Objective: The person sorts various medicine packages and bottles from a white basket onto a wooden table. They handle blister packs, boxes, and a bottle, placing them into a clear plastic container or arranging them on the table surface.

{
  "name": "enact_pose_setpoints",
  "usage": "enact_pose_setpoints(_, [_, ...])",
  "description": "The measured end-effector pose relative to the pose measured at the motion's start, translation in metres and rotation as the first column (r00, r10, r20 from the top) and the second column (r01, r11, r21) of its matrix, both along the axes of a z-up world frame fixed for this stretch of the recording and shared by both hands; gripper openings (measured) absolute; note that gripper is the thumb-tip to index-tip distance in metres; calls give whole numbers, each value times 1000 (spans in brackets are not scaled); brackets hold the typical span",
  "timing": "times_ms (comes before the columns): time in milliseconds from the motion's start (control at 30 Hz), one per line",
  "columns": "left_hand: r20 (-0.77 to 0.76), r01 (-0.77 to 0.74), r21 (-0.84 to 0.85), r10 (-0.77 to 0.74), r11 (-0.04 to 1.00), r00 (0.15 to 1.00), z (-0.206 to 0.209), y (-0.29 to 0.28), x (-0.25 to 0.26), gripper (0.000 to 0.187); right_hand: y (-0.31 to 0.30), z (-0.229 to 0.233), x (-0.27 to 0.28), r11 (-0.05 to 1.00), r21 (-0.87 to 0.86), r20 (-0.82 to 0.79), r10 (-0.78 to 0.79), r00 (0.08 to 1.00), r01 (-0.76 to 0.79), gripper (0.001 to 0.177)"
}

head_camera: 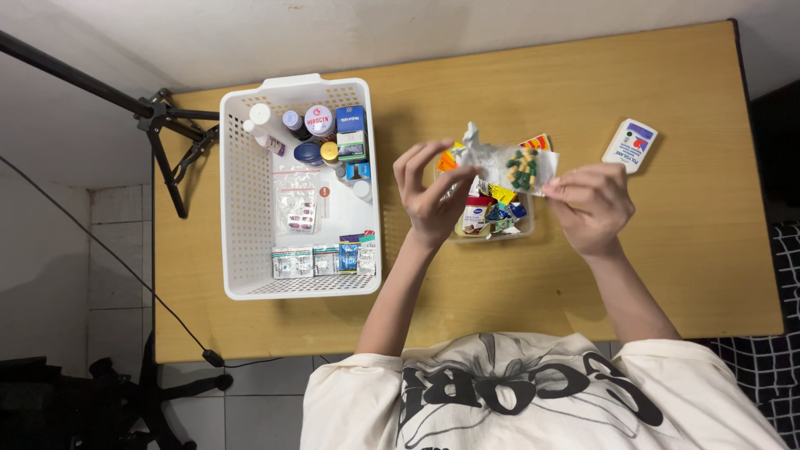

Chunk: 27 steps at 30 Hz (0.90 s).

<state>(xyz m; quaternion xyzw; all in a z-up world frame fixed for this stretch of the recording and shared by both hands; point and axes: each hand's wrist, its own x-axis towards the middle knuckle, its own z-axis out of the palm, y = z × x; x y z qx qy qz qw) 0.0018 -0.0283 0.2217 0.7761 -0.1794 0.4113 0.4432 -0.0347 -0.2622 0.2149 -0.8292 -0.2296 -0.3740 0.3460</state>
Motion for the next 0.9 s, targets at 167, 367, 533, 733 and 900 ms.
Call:
enact_pose_setpoints(167, [-313, 214, -53, -220, 975, 924, 8, 6, 7, 19, -6, 6, 11, 866, 499, -418, 245, 875, -4, 15])
enact_pose_setpoints(367, [-459, 210, -766, -745, 608, 484, -8, 3, 3, 25, -14, 26, 31, 729, 677, -528, 382, 758, 104, 25])
enact_pose_setpoints(533, [-398, 126, -874, -841, 469, 366, -13, 12, -1, 28, -18, 30, 38, 739, 669, -553, 429, 714, 74, 27])
enact_pose_setpoints(733, [-358, 151, -888, -859, 434, 365, -13, 18, -2, 24, -15, 45, 39, 799, 600, -595, 411, 691, 41, 34])
enact_pose_setpoints(900, [-399, 263, -770, -760, 582, 514, -2, 28, -1, 16, -16, 42, 30, 815, 579, -709, 479, 517, 39, 37])
